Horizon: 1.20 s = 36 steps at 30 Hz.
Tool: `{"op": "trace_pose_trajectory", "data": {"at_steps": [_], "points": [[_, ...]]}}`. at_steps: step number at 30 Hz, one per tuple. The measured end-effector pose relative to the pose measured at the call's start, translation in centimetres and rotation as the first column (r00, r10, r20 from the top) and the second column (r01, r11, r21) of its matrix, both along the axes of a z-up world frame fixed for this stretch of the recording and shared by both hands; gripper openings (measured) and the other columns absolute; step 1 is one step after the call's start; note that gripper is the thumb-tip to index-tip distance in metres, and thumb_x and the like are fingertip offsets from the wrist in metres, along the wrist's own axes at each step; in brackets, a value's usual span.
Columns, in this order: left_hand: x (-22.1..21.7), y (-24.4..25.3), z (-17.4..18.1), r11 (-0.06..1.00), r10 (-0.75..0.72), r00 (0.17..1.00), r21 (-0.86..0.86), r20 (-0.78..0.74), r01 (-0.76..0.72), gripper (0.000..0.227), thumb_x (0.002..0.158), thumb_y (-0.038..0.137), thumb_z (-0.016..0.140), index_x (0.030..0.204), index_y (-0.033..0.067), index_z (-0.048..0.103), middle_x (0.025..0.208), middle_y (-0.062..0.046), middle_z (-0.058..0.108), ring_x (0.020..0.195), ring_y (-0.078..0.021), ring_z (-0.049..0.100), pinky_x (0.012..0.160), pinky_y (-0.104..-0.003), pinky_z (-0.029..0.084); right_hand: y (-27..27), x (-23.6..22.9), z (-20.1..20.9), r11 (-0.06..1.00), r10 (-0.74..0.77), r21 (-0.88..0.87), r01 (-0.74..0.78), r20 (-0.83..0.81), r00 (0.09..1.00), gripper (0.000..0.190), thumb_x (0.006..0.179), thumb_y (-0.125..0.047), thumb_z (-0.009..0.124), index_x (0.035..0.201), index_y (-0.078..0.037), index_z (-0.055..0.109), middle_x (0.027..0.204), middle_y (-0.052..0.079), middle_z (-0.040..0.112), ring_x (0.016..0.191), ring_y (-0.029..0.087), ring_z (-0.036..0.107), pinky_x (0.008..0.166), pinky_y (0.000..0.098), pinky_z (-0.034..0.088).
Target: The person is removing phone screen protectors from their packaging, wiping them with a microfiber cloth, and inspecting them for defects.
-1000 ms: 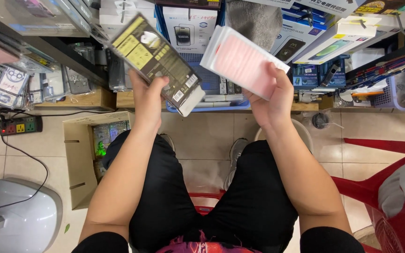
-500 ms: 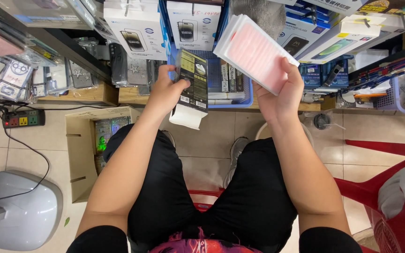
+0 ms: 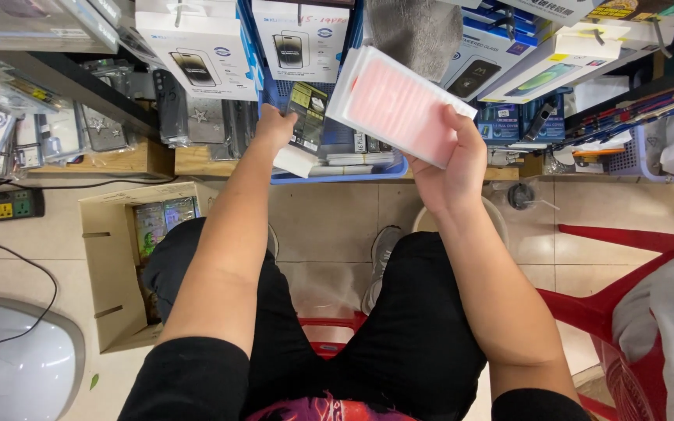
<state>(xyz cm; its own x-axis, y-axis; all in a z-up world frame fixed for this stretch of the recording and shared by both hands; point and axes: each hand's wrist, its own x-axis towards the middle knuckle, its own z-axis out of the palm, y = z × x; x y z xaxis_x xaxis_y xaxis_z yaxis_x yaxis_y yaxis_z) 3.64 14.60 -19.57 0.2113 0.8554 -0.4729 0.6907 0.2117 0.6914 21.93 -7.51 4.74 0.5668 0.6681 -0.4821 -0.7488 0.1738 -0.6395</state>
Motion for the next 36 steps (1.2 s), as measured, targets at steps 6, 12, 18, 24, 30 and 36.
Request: {"op": "trace_pose_trajectory", "data": {"at_steps": [6, 12, 18, 24, 30, 36], "points": [[2.1, -1.0, -0.8, 0.969, 0.229, 0.947, 0.045, 0.224, -0.245, 0.034, 0.098, 0.02, 0.059, 0.124, 0.0046, 0.044, 0.122, -0.024, 0.059, 0.113, -0.0367, 0.063, 0.089, -0.045, 0.055, 0.4, 0.5, -1.3, 0.996, -0.003, -0.09, 0.003, 0.005, 1.0, 0.039, 0.083, -0.022, 0.063, 0.112, -0.002, 0.047, 0.101, 0.014, 0.062, 0.095, 0.034, 0.068, 0.088, 0.0509, 0.058], [1.7, 0.2, -5.5, 0.98, 0.184, 0.98, 0.065, 0.078, -0.189, 0.036, 0.1, 0.012, 0.055, 0.13, 0.0068, 0.035, 0.113, -0.025, 0.062, 0.103, -0.0363, 0.067, 0.088, -0.052, 0.057, 0.7, 0.5, -0.9, 0.992, -0.006, -0.129, 0.005, -0.014, 1.0, 0.039, 0.082, -0.021, 0.063, 0.111, -0.001, 0.047, 0.097, 0.012, 0.06, 0.092, 0.033, 0.068, 0.089, 0.0491, 0.057], [2.1, 0.3, -5.5, 0.996, 0.085, 0.987, 0.043, -0.138, -0.079, 0.051, 0.102, 0.017, 0.052, 0.146, 0.0123, 0.027, 0.113, -0.022, 0.062, 0.103, -0.0345, 0.068, 0.085, -0.047, 0.061, 0.9, 0.5, -0.9, 0.991, 0.006, -0.132, -0.005, 0.007, 1.0, 0.036, 0.083, -0.02, 0.063, 0.11, -0.001, 0.049, 0.094, 0.011, 0.06, 0.089, 0.03, 0.068, 0.086, 0.0467, 0.058], [3.2, 0.0, -6.0, 0.968, 0.021, 0.903, 0.233, -0.429, 0.089, 0.064, 0.097, 0.007, 0.057, 0.148, -0.0028, 0.021, 0.11, -0.028, 0.063, 0.094, -0.0368, 0.071, 0.07, -0.046, 0.063, 0.9, 0.6, -1.1, 0.992, -0.013, -0.124, 0.013, 0.0, 1.0, 0.039, 0.083, -0.02, 0.062, 0.112, 0.0, 0.048, 0.096, 0.012, 0.059, 0.089, 0.032, 0.068, 0.086, 0.0482, 0.058], [4.0, -1.2, -3.7, 0.827, -0.417, 0.687, 0.065, -0.595, 0.558, 0.064, 0.094, 0.022, 0.068, 0.151, 0.0236, 0.04, 0.157, -0.014, 0.017, 0.141, -0.0369, 0.025, 0.104, -0.057, 0.04, 0.9, 0.6, -0.5, 0.997, -0.049, -0.063, 0.047, -0.032, 0.998, 0.037, 0.082, -0.018, 0.064, 0.108, 0.002, 0.048, 0.092, 0.013, 0.059, 0.085, 0.034, 0.068, 0.083, 0.0501, 0.058], [4.9, -1.2, 0.2, 0.76, -0.528, 0.639, 0.024, -0.559, 0.649, 0.053, 0.097, 0.03, 0.059, 0.148, 0.025, 0.044, 0.154, -0.013, 0.028, 0.143, -0.037, 0.023, 0.105, -0.057, 0.036, 0.9, 0.7, -1.0, 0.999, -0.032, 0.009, 0.033, -0.017, 0.999, 0.036, 0.086, -0.02, 0.062, 0.111, 0.001, 0.049, 0.098, 0.014, 0.061, 0.093, 0.035, 0.068, 0.089, 0.0518, 0.057]]}}
